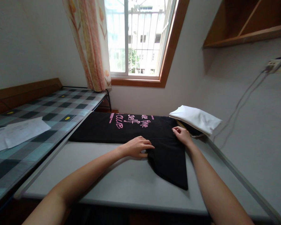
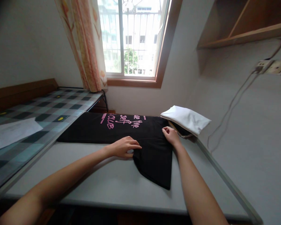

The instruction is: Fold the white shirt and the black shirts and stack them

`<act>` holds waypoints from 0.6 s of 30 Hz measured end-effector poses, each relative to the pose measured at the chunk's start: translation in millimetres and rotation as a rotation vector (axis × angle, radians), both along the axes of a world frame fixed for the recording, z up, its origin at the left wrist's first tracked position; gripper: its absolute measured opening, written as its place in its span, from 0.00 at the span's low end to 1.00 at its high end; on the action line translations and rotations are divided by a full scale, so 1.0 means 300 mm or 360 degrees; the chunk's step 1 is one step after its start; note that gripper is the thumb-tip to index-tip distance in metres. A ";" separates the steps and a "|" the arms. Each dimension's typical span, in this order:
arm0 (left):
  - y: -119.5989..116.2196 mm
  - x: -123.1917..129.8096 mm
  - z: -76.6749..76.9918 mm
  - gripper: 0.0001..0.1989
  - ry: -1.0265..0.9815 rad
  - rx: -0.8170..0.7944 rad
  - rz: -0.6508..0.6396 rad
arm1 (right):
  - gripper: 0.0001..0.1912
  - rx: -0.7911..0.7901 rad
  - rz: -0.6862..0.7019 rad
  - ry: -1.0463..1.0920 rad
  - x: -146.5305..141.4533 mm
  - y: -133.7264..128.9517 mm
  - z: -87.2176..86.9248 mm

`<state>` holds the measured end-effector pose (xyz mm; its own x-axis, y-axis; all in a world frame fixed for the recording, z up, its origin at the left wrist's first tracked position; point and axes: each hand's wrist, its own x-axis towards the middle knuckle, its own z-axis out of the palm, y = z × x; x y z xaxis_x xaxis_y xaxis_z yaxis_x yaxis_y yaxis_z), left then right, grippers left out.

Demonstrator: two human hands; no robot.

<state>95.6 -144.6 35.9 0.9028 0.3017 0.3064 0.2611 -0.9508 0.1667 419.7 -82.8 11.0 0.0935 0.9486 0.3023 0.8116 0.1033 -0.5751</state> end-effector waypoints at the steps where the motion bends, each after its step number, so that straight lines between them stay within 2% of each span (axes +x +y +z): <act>1: -0.003 0.007 0.009 0.25 0.0043 0.0021 -0.0040 | 0.16 0.0009 -0.0007 0.0038 0.006 0.002 -0.003; 4: -0.009 0.039 0.033 0.26 0.0144 0.0015 -0.0136 | 0.17 0.0008 -0.0021 0.0130 0.019 0.005 -0.013; 7: 0.010 0.083 0.035 0.14 0.0112 -0.0249 -0.0117 | 0.18 0.0009 -0.0019 0.0176 0.022 0.005 -0.021; 8: 0.025 0.096 0.030 0.10 0.0035 -0.0422 -0.0056 | 0.19 0.0008 -0.0008 0.0191 0.022 0.005 -0.022; 10: 0.066 0.116 0.010 0.12 -0.0247 -0.0886 0.0186 | 0.22 0.0014 0.0037 0.0261 0.021 0.008 -0.023; 14: 0.158 0.109 -0.036 0.18 -0.0955 -0.1938 0.0885 | 0.33 0.0079 0.0073 0.0638 0.028 0.022 -0.024; 16: 0.188 0.088 -0.047 0.17 -0.1148 -0.2281 0.1026 | 0.37 0.0114 0.0033 0.0814 0.034 0.028 -0.023; 18: 0.202 0.067 -0.046 0.14 -0.1204 -0.2403 0.1048 | 0.39 0.0143 0.0033 0.0850 0.038 0.028 -0.019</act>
<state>115.7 -84.1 22.2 0.3448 0.8907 -0.2964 -0.0424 0.3303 0.9429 431.0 -74.3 5.2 0.2378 0.9245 0.2979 0.4060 0.1840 -0.8952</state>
